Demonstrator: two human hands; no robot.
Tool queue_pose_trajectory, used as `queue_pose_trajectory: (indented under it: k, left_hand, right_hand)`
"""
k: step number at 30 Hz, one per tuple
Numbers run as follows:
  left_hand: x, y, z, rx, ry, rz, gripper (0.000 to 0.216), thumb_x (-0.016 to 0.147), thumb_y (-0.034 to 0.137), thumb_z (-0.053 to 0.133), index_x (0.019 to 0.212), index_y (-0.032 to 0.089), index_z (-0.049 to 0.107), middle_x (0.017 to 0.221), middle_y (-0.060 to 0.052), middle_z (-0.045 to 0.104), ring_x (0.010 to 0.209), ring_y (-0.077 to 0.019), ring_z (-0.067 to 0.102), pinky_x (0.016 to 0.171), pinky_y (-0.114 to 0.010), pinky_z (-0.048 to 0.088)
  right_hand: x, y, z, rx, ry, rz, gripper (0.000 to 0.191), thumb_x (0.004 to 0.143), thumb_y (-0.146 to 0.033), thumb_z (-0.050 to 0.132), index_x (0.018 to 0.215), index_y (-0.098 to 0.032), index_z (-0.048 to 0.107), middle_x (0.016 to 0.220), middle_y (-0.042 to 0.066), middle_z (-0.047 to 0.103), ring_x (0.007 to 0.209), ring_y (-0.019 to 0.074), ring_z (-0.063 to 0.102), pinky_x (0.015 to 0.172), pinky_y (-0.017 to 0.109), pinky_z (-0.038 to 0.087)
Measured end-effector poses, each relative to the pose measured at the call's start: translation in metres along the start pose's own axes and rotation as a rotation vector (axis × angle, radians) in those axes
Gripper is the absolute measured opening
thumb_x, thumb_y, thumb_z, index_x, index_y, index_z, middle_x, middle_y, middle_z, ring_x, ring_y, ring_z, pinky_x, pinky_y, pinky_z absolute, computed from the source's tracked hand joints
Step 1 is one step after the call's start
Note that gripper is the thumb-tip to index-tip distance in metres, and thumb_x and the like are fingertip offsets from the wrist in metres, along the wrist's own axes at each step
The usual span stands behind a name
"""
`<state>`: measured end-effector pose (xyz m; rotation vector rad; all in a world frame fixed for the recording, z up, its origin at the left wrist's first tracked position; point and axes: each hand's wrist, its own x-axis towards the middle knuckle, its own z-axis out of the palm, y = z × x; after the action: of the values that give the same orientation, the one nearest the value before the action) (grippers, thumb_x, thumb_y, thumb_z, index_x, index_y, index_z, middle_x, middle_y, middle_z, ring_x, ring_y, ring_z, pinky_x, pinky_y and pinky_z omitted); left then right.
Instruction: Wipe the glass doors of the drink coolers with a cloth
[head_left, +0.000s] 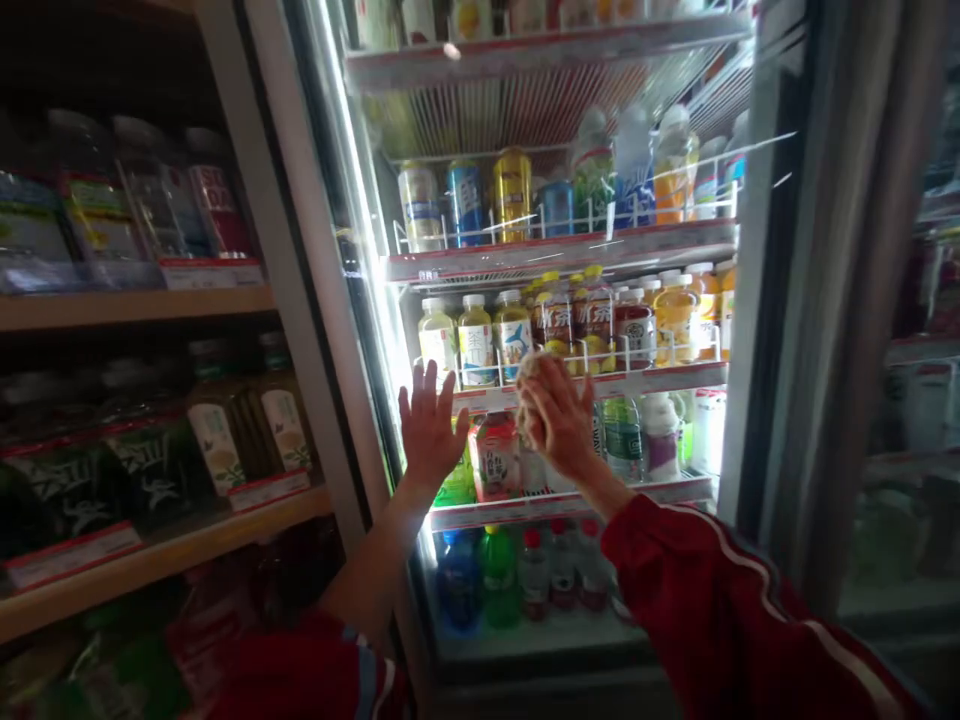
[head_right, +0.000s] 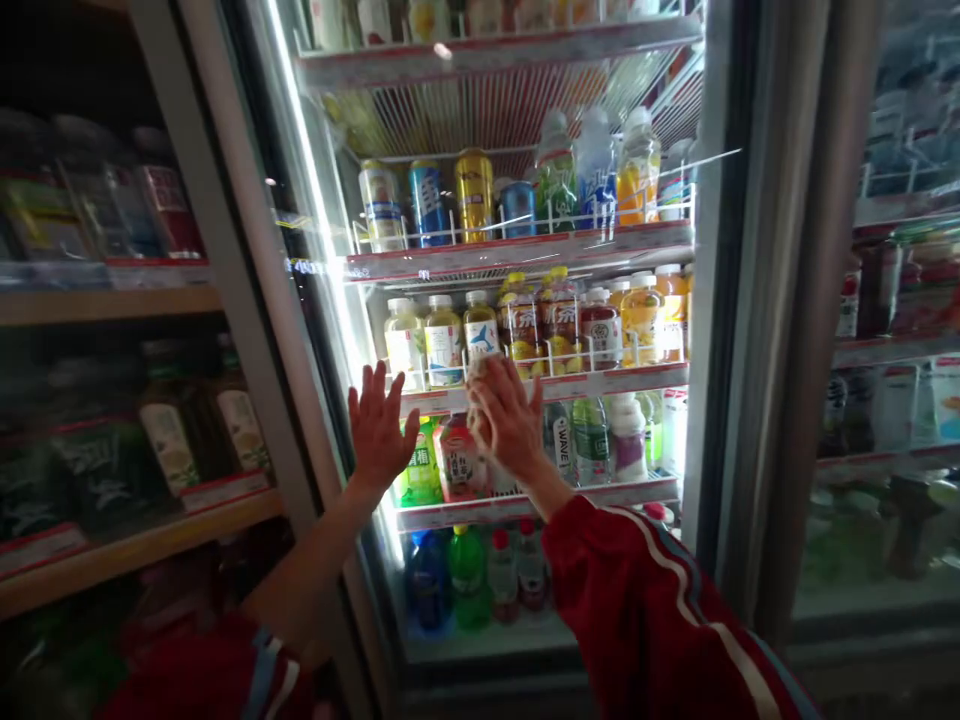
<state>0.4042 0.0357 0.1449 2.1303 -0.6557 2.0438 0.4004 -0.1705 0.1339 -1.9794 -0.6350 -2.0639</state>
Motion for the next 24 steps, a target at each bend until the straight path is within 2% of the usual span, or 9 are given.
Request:
queue_pose_trajectory:
  k: [2,4,6,9,12,16,19,24]
  left_hand:
    - [-0.001,0.004,0.001,0.033,0.012,-0.019,0.054,0.090,0.031,0.046,0.142,0.018,0.036,0.152,-0.012,0.030,0.144,-0.0228,0.013,0.117,-0.045,0.011]
    - [-0.003,0.008,0.002,0.059,0.006,-0.036,0.054,0.091,0.030,0.042,0.142,0.016,0.036,0.152,-0.013,0.031,0.145,-0.0218,0.012,0.118,-0.046,0.011]
    - [-0.003,0.011,0.003,0.067,-0.025,-0.056,0.052,0.091,0.030,0.040,0.141,0.015,0.037,0.151,-0.013,0.033,0.145,-0.0216,0.009,0.118,-0.047,0.010]
    - [-0.004,0.012,0.002,0.069,-0.089,-0.090,0.051,0.092,0.032,0.038,0.141,0.016,0.037,0.152,-0.013,0.032,0.145,-0.0217,0.008,0.118,-0.048,0.008]
    - [-0.003,0.011,-0.002,0.071,-0.126,-0.089,0.051,0.093,0.034,0.036,0.141,0.016,0.037,0.152,-0.012,0.031,0.145,-0.0217,0.008,0.118,-0.047,0.007]
    - [-0.006,0.018,-0.001,0.093,-0.132,-0.095,0.050,0.094,0.032,0.034,0.141,0.016,0.037,0.152,-0.012,0.033,0.146,-0.0213,0.008,0.118,-0.048,0.007]
    - [-0.013,0.028,0.005,0.105,-0.093,-0.158,0.050,0.094,0.028,0.034,0.141,0.015,0.036,0.152,-0.012,0.032,0.146,-0.0214,0.004,0.118,-0.049,0.005]
    - [-0.026,0.034,0.008,0.109,-0.048,-0.141,0.047,0.095,0.032,0.034,0.139,0.014,0.039,0.150,-0.013,0.035,0.145,-0.0193,0.000,0.118,-0.046,0.006]
  right_hand:
    - [-0.002,0.013,-0.002,-0.001,0.071,0.081,0.037,0.090,-0.026,0.042,0.123,-0.018,0.056,0.148,0.012,0.039,0.138,0.0265,0.033,0.112,0.053,0.020]
    - [-0.004,0.013,-0.001,0.008,0.048,0.106,0.040,0.090,-0.028,0.043,0.127,-0.019,0.053,0.149,0.014,0.037,0.138,0.0277,0.033,0.112,0.055,0.019]
    - [-0.009,0.000,0.003,0.034,-0.010,0.059,0.039,0.090,-0.029,0.044,0.127,-0.021,0.053,0.148,0.013,0.039,0.138,0.0272,0.033,0.111,0.055,0.019]
    - [-0.018,-0.026,0.008,0.086,-0.082,-0.091,0.034,0.089,-0.027,0.047,0.122,-0.023,0.056,0.144,0.011,0.045,0.138,0.0252,0.034,0.112,0.054,0.017]
    - [-0.023,-0.031,0.009,0.095,-0.093,-0.161,0.032,0.088,-0.025,0.049,0.120,-0.023,0.058,0.142,0.010,0.048,0.137,0.0244,0.036,0.113,0.054,0.015]
    - [-0.021,-0.009,0.006,0.050,-0.008,-0.023,0.037,0.088,-0.029,0.049,0.123,-0.020,0.057,0.146,0.012,0.042,0.137,0.0278,0.036,0.112,0.055,0.017]
    - [-0.022,-0.008,0.007,0.050,0.022,0.030,0.039,0.088,-0.028,0.047,0.125,-0.017,0.055,0.146,0.015,0.040,0.137,0.0296,0.034,0.112,0.057,0.017]
    - [-0.034,-0.033,0.013,0.084,-0.089,-0.127,0.035,0.088,-0.026,0.048,0.122,-0.024,0.058,0.142,0.011,0.048,0.134,0.0268,0.040,0.112,0.057,0.016]
